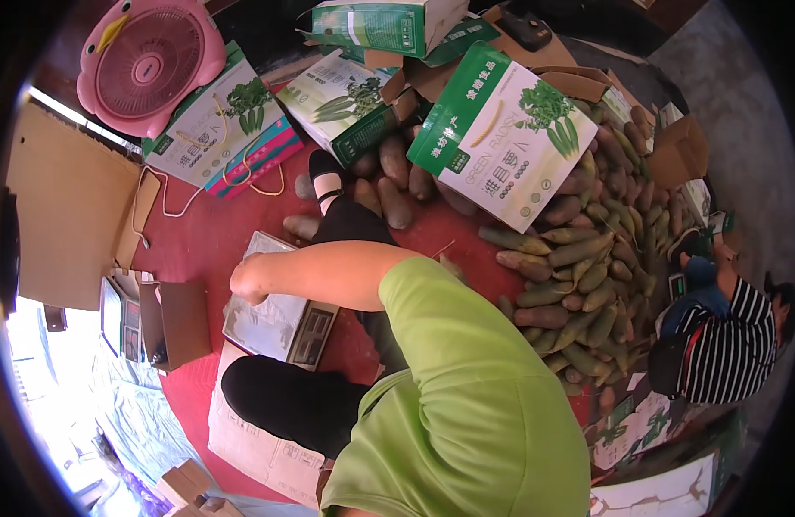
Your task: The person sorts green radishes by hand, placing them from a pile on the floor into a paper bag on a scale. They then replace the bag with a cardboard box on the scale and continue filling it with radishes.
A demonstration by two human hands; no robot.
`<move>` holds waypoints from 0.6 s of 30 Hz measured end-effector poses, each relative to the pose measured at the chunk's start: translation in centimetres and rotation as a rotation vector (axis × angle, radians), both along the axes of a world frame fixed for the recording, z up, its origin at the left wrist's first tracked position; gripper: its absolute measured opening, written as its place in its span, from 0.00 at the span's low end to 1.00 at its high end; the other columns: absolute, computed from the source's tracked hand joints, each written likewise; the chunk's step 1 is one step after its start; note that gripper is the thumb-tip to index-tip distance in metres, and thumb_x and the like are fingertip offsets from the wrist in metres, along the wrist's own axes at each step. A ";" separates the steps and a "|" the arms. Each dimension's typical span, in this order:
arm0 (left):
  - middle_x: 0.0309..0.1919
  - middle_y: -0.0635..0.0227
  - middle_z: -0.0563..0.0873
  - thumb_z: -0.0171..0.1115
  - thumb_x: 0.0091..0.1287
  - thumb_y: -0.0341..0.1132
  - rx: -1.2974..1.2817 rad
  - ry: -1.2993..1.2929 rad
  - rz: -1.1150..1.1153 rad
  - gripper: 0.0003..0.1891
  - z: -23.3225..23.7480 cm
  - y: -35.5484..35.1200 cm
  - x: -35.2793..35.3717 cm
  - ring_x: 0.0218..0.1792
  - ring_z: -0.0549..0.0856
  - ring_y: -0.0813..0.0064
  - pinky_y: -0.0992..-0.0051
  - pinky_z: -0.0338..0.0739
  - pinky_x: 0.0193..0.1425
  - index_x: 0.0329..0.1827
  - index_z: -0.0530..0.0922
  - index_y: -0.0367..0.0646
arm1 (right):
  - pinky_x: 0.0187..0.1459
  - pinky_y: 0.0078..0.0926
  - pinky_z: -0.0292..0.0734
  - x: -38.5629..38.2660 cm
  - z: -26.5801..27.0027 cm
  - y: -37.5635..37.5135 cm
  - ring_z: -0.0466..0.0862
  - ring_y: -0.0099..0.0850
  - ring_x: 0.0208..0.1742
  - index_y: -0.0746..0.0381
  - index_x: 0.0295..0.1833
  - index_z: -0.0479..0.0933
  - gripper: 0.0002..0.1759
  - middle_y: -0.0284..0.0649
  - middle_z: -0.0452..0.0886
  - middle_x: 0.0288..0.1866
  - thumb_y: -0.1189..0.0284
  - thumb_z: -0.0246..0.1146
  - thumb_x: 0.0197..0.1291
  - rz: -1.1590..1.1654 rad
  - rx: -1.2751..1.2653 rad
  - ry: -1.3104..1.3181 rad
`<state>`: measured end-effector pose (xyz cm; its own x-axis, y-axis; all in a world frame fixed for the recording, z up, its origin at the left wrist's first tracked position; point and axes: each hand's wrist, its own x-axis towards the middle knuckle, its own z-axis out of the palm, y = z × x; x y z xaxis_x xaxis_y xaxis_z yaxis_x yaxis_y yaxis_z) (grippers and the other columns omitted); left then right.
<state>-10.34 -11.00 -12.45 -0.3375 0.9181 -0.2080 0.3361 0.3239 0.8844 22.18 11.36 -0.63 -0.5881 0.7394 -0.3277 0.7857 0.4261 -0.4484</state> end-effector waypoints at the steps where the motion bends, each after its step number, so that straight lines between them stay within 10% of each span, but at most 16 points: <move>1: 0.54 0.59 0.81 0.53 0.70 0.46 0.002 -0.018 0.022 0.23 0.7 -0.2 0.3 0.55 0.80 0.61 0.60 0.75 0.58 0.63 0.72 0.42 | 0.49 0.40 0.79 0.2 0.3 0.0 0.83 0.42 0.51 0.61 0.45 0.83 0.17 0.44 0.84 0.46 0.62 0.65 0.54 -0.002 0.002 0.001; 10: 0.54 0.59 0.80 0.51 0.71 0.45 0.036 -0.192 0.223 0.23 8.3 -0.5 3.3 0.55 0.80 0.62 0.62 0.74 0.58 0.63 0.71 0.40 | 0.50 0.40 0.79 1.5 1.2 0.1 0.83 0.42 0.51 0.60 0.47 0.81 0.18 0.43 0.84 0.46 0.61 0.66 0.55 -0.031 0.023 0.037; 18: 0.55 0.57 0.80 0.50 0.73 0.37 0.375 0.389 -0.181 0.17 17.6 9.3 8.6 0.60 0.76 0.64 0.65 0.68 0.63 0.58 0.76 0.36 | 0.54 0.43 0.75 6.4 3.4 1.1 0.80 0.41 0.55 0.54 0.53 0.78 0.21 0.43 0.82 0.51 0.60 0.65 0.55 -0.248 0.048 0.186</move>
